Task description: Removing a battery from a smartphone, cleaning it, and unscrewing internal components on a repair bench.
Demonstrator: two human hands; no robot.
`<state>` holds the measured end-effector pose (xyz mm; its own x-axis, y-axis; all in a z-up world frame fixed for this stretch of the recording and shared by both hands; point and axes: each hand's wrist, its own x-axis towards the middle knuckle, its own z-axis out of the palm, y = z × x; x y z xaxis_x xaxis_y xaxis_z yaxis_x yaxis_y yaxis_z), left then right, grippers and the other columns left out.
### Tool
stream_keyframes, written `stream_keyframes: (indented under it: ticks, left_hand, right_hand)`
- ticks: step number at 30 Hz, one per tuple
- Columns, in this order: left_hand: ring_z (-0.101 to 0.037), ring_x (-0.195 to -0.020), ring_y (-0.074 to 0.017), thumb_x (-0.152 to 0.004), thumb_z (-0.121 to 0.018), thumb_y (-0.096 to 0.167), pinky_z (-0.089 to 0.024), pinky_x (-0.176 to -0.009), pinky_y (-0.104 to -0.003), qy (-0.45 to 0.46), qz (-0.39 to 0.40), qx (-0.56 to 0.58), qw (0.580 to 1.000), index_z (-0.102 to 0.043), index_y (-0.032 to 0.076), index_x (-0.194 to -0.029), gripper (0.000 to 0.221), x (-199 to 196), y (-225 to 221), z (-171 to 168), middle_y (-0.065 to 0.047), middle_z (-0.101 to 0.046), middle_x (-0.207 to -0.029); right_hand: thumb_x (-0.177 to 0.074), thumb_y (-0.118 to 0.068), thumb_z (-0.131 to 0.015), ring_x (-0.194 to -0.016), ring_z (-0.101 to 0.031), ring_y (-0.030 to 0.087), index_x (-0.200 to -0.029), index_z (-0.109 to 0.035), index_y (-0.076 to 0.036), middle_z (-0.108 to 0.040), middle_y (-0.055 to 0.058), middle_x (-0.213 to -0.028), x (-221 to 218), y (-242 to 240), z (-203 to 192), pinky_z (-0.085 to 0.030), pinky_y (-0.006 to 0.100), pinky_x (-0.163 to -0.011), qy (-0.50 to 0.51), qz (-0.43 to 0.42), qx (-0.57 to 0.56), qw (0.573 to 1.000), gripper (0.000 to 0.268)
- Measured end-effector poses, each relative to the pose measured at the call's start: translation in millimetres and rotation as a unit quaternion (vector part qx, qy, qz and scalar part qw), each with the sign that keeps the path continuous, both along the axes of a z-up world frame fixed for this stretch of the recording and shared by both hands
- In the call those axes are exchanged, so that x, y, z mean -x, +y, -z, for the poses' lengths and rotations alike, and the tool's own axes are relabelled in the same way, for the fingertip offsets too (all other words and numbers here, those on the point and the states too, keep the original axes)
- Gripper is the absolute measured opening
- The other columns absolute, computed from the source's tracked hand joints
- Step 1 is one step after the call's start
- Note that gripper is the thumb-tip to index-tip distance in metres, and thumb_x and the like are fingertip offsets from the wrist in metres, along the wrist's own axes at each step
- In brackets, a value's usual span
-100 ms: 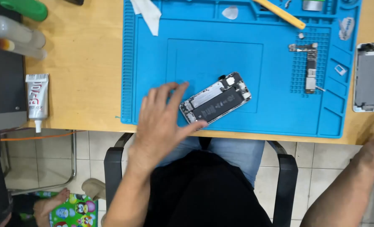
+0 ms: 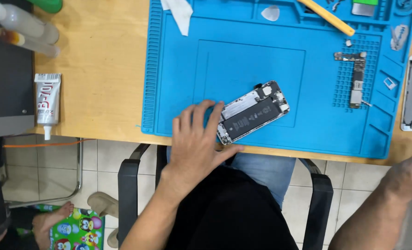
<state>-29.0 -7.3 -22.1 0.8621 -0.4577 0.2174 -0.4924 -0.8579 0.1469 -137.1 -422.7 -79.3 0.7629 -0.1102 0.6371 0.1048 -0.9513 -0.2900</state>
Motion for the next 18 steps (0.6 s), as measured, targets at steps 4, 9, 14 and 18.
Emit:
stream_keyframes:
  ticks: [4,9,14,18]
  left_hand:
    - [-0.051,-0.117,-0.0341,-0.072,-0.087,0.07,-0.042,-0.088,-0.046,0.077,0.039,0.07,0.994,-0.056,0.01,-0.134,0.092,-18.2,9.3,3.5,-0.013,-0.055,-0.134]
    - [-0.053,-0.114,-0.0293,-0.095,-0.072,0.049,-0.039,-0.091,-0.042,0.086,0.168,0.112,0.976,-0.051,0.014,-0.142,0.062,-35.3,19.8,-0.9,-0.006,-0.059,-0.126]
    - [-0.056,-0.114,-0.0287,-0.096,-0.08,0.041,-0.04,-0.094,-0.043,0.071,0.176,0.135,0.973,-0.052,0.014,-0.144,0.062,-31.4,22.8,4.2,-0.003,-0.062,-0.124]
    - [-0.059,-0.115,-0.0266,-0.1,-0.076,0.031,-0.041,-0.094,-0.044,0.051,0.16,0.136,0.976,-0.052,0.016,-0.144,0.052,-22.4,19.6,7.2,0.001,-0.066,-0.126]
  right_hand:
    - [-0.114,-0.01,-0.062,-0.121,-0.056,0.054,-0.123,-0.064,0.023,-0.054,0.039,-0.127,-56.1,106.4,-63.8,-0.046,0.059,-0.107,0.049,-0.167,-0.027,0.984,0.034]
    - [-0.09,-0.052,-0.085,-0.139,-0.044,0.046,-0.14,-0.061,-0.012,-0.046,0.026,-0.152,-103.6,180.4,-83.9,-0.047,0.062,-0.113,0.188,-0.289,0.163,0.925,0.068]
    - [-0.095,-0.051,-0.082,-0.137,-0.046,0.046,-0.128,-0.065,-0.014,-0.046,0.023,-0.151,-105.6,173.5,-80.3,-0.049,0.064,-0.108,0.176,-0.279,0.196,0.924,0.052]
    - [-0.1,-0.049,-0.078,-0.138,-0.046,0.046,-0.131,-0.059,-0.014,-0.044,0.024,-0.153,-99.7,163.3,-75.3,-0.049,0.066,-0.109,0.178,-0.282,0.197,0.922,0.05]
